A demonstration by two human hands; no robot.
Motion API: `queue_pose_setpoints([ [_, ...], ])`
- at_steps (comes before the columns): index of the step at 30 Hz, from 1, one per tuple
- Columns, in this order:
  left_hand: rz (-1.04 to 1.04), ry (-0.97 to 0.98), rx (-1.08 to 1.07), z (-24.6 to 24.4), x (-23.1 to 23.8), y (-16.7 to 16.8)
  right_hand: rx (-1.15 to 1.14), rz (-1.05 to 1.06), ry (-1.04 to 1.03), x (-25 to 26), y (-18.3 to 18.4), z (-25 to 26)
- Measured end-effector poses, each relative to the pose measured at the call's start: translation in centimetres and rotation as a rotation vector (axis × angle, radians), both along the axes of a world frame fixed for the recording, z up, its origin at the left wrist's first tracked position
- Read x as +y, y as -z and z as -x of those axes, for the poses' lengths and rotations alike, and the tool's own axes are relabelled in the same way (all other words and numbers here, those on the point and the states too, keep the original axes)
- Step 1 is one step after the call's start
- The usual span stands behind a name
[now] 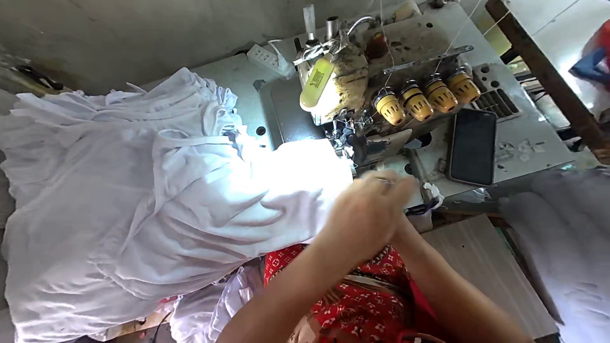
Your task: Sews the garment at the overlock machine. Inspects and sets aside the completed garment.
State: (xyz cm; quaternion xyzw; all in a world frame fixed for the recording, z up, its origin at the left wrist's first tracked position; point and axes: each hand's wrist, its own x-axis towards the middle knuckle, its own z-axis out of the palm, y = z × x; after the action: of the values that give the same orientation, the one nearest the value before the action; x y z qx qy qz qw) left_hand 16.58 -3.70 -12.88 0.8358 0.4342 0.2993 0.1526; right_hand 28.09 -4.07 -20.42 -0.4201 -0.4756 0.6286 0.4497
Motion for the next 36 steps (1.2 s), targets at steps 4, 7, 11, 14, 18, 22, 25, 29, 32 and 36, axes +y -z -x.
queue_pose_setpoints([
  [4, -0.087, -0.262, 0.065, 4.6, 0.6, 2.7, 0.055, -0.055, -0.089, 0.2, -1.0, 0.0],
  [7, -0.133, -0.263, 0.150, 4.6, -0.2, 3.2, 0.071, -0.027, -0.062, -0.2, -1.6, 0.1],
  [11, -0.152, -0.264, 0.175, 4.1, -0.5, 3.0, 0.090, -0.032, -0.101, -0.6, -0.8, -0.3],
  [14, -0.096, -0.258, 0.142, 4.2, 0.2, 2.8, 0.079, -0.045, -0.083, -0.2, -0.7, 0.0],
  [18, 0.015, -0.261, 0.110, 5.1, 2.5, 2.5, 0.022, -0.108, -0.060, 0.7, -0.6, 0.5],
  [22, 0.217, -0.231, 0.090, 6.4, 5.8, 0.1, -0.025, -0.144, -0.071, 0.6, -0.8, 1.0],
  [25, 0.206, -0.244, 0.179, 8.2, 8.8, 0.9, -0.065, -0.178, -0.094, 0.4, -0.2, 1.5],
  [29, 0.090, -0.282, 0.277, 10.6, 12.5, 2.6, -0.111, -0.163, -0.146, 0.1, 0.1, 1.7],
  [32, -0.030, -0.324, 0.334, 11.6, 13.0, 2.6, -0.127, -0.165, -0.162, 0.0, -0.1, 1.9],
  [36, -0.045, -0.373, 0.281, 12.9, 12.0, 1.5, -0.106, -0.204, -0.171, 0.1, -0.2, 2.3],
])
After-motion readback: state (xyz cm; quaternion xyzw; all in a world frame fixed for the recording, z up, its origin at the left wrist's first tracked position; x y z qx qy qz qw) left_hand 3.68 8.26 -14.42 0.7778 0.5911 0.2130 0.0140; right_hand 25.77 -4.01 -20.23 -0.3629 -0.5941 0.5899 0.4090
